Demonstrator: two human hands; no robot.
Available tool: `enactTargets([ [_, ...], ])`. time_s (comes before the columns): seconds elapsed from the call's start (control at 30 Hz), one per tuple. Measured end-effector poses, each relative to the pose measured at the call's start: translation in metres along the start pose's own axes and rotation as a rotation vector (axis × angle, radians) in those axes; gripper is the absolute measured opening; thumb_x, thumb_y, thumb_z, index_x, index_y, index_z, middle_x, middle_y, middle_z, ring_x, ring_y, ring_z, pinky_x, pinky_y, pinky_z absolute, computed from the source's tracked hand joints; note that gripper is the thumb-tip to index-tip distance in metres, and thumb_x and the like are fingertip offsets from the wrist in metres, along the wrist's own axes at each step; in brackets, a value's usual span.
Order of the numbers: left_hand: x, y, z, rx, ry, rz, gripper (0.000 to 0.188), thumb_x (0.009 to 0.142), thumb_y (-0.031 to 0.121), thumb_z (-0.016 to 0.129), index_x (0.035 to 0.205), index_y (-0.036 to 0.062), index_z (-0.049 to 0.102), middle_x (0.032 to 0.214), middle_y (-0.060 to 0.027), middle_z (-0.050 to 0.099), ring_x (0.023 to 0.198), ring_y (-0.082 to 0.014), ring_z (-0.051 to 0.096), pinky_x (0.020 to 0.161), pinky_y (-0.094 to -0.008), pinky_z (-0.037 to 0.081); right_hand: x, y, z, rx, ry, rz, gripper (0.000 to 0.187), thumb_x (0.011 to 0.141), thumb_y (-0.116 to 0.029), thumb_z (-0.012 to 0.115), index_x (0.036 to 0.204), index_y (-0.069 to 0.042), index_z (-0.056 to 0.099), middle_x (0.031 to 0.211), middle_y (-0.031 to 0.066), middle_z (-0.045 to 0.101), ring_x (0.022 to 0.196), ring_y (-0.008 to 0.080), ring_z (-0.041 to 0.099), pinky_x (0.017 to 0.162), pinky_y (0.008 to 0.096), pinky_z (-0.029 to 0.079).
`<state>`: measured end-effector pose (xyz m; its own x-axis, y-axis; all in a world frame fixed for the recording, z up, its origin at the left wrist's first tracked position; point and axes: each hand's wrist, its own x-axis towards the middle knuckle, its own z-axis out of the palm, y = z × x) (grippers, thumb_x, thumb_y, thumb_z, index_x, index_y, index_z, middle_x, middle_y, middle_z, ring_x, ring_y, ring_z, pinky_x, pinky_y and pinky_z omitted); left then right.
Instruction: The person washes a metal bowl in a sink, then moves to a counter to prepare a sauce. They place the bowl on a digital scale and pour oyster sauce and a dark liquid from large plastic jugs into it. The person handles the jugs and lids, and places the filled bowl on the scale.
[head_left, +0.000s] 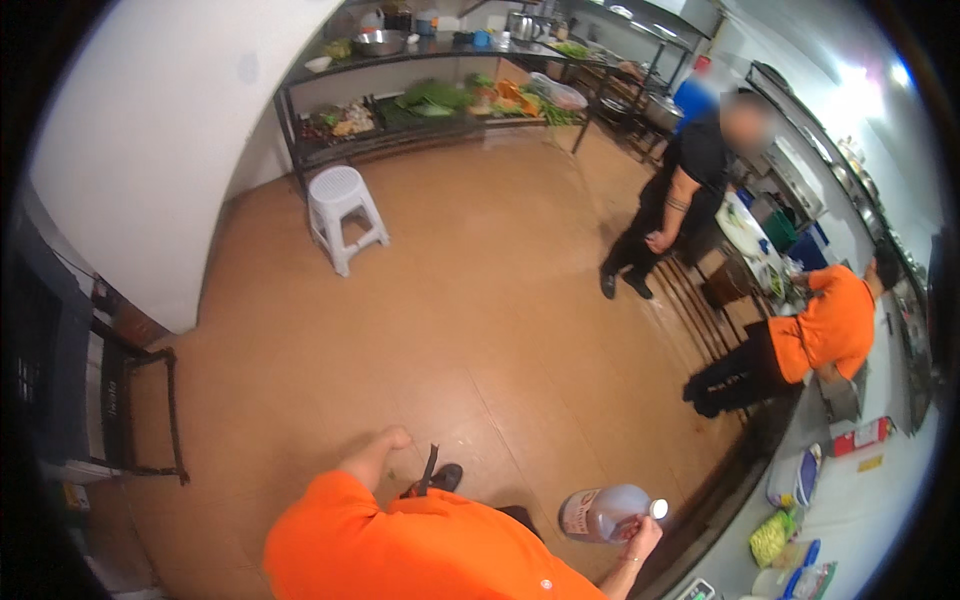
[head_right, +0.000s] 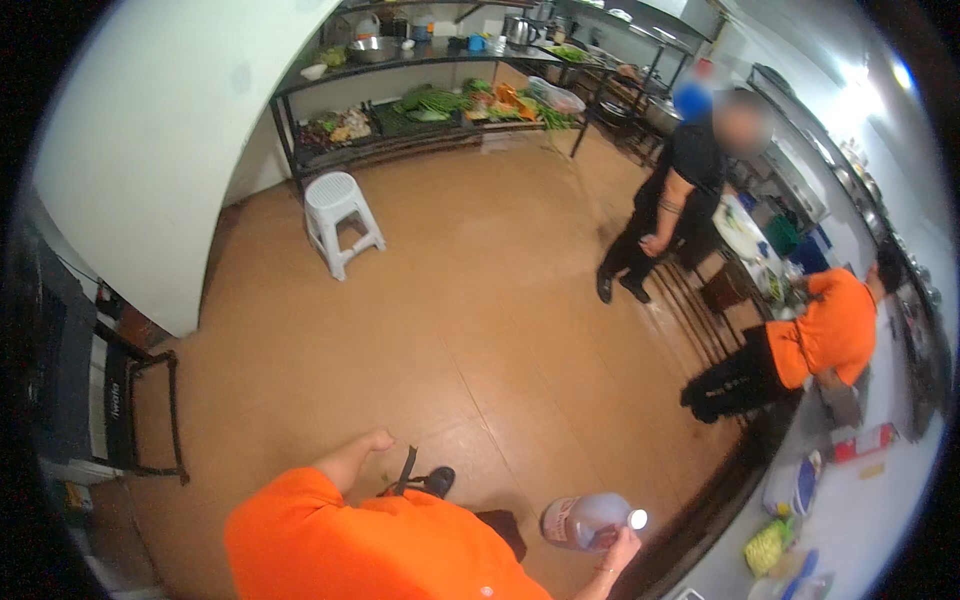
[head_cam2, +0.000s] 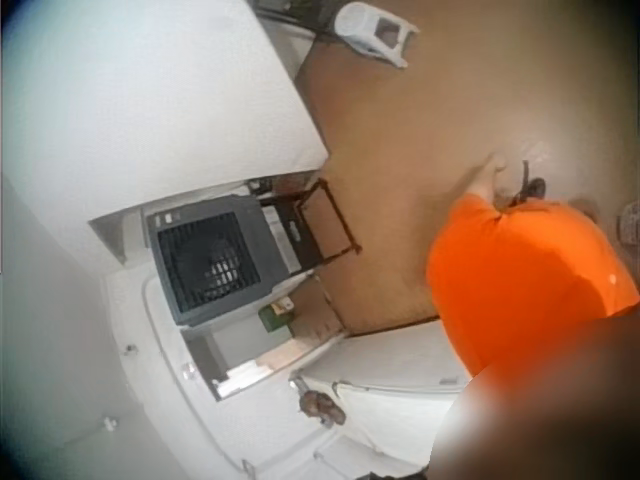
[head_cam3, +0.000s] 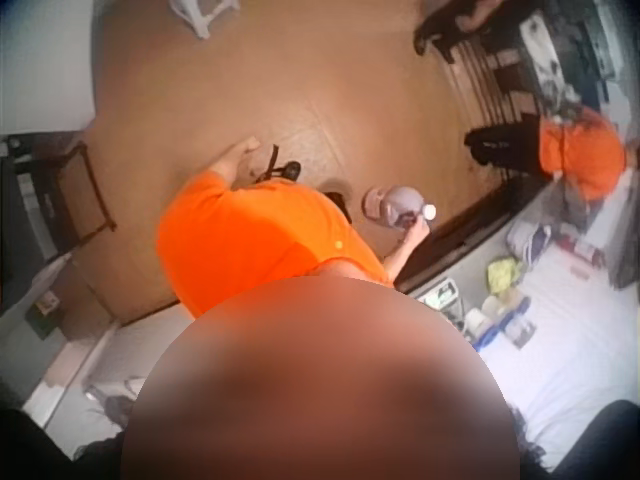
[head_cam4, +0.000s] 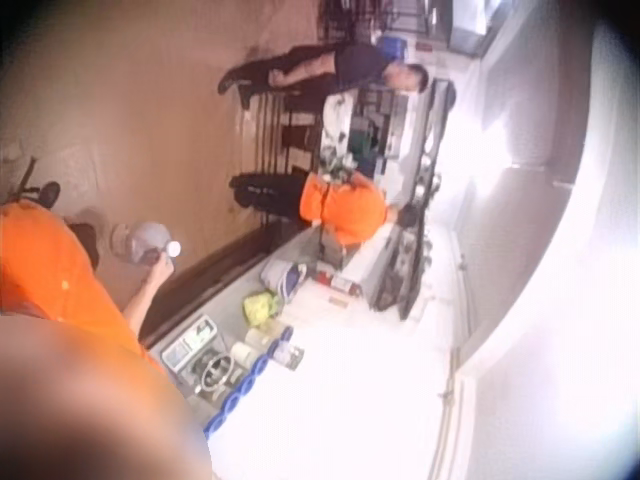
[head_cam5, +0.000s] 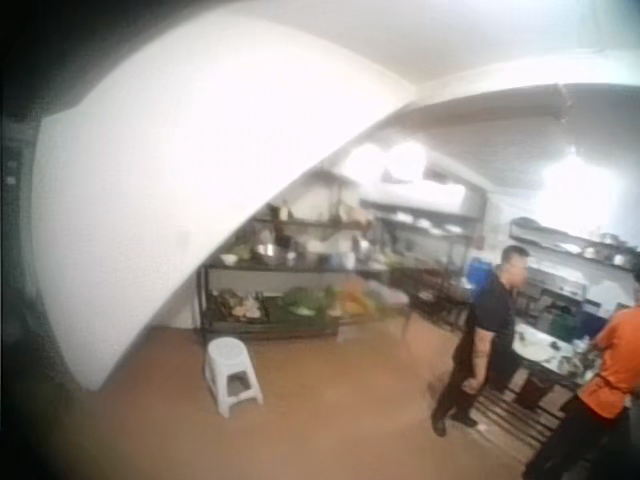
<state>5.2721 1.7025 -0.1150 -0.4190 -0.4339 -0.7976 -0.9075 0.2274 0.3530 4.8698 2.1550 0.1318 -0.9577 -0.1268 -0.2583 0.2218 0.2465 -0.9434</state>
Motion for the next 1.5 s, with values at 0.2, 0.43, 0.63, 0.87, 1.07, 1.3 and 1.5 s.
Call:
enactTargets([
  [0.2, 0.076, -0.063, -0.154, -0.151, 0.228, -0.034, 0.049, 0.096, 0.038, 0.048, 0.117, -0.0020, 0.067, 0.108, -0.0231, 0.070, 0.095, -0.0388, 0.068, 0.086, -0.0473, 0.053, 0.106, -0.043, 0.201, -0.027, -0.197, -0.044, 0.015, 0.083, -0.005, 0.058, 0.069, -0.001, 0.059, 0.060, 0.0004, 0.056, 0.050, 0.0097, 0.049, 0.046, 0.0259, 0.037],
  [0.43, 0.148, -0.050, -0.276, -0.170, -0.092, -0.288, 0.037, 0.092, 0.031, 0.056, 0.111, 0.0017, 0.071, 0.095, -0.0162, 0.072, 0.080, -0.0257, 0.070, 0.069, -0.0450, 0.056, 0.249, -0.094, 0.465, -0.301, -0.306, 0.035, 0.014, 0.081, -0.009, 0.060, 0.069, -0.004, 0.058, 0.058, -0.0007, 0.051, 0.046, 0.0091, 0.045, 0.042, 0.0271, 0.035],
  [0.63, 0.196, -0.048, -0.436, -0.707, 0.180, -0.496, 0.040, 0.090, 0.029, 0.057, 0.104, -0.0056, 0.070, 0.096, -0.0199, 0.072, 0.084, -0.0290, 0.072, 0.069, -0.0467, 0.060, 0.338, -0.190, 0.703, -0.342, -0.556, -0.076, 0.014, 0.081, -0.011, 0.060, 0.070, -0.002, 0.060, 0.058, -0.0019, 0.051, 0.047, 0.0088, 0.046, 0.043, 0.0273, 0.035],
  [0.87, 0.323, -0.062, -0.621, -0.526, 0.139, -0.336, 0.050, 0.090, 0.039, 0.057, 0.107, -0.0057, 0.070, 0.097, -0.0213, 0.072, 0.083, -0.0309, 0.073, 0.072, -0.0448, 0.059, 0.386, -0.346, 1.013, -0.294, -0.733, -0.180, 0.015, 0.079, -0.009, 0.059, 0.074, 0.002, 0.068, 0.062, 0.0024, 0.060, 0.050, 0.0098, 0.051, 0.045, 0.0266, 0.034],
  [1.07, 0.483, -0.073, -0.869, -0.511, 0.174, -0.301, 0.043, 0.087, 0.038, 0.060, 0.099, -0.0020, 0.070, 0.084, -0.0179, 0.071, 0.071, -0.0305, 0.069, 0.063, -0.0437, 0.056, 0.406, -0.515, 1.249, -0.112, -0.835, -0.310, 0.015, 0.080, -0.012, 0.064, 0.075, 0.001, 0.068, 0.061, 0.0006, 0.058, 0.050, 0.0067, 0.047, 0.046, 0.0241, 0.033],
  [1.3, 0.591, -0.111, -1.139, -0.603, 0.947, -0.072, 0.040, 0.091, 0.033, 0.057, 0.113, 0.0000, 0.065, 0.097, -0.0218, 0.072, 0.094, -0.0339, 0.069, 0.082, -0.0416, 0.053, 0.430, -0.706, 1.537, 0.167, -1.185, -0.397, 0.026, 0.092, -0.020, 0.067, 0.070, -0.007, 0.060, 0.059, -0.0051, 0.052, 0.046, 0.0031, 0.040, 0.043, 0.0217, 0.026],
  [1.5, 0.640, -0.091, -1.186, -0.057, 0.512, -0.212, 0.038, 0.088, 0.030, 0.061, 0.110, -0.0007, 0.066, 0.112, -0.0199, 0.066, 0.104, -0.0344, 0.063, 0.089, -0.0493, 0.051, 0.460, -0.811, 1.781, 0.340, -1.309, -0.454, 0.033, 0.095, -0.029, 0.068, 0.071, -0.009, 0.059, 0.057, -0.0063, 0.049, 0.046, 0.0030, 0.038, 0.042, 0.0220, 0.024],
])
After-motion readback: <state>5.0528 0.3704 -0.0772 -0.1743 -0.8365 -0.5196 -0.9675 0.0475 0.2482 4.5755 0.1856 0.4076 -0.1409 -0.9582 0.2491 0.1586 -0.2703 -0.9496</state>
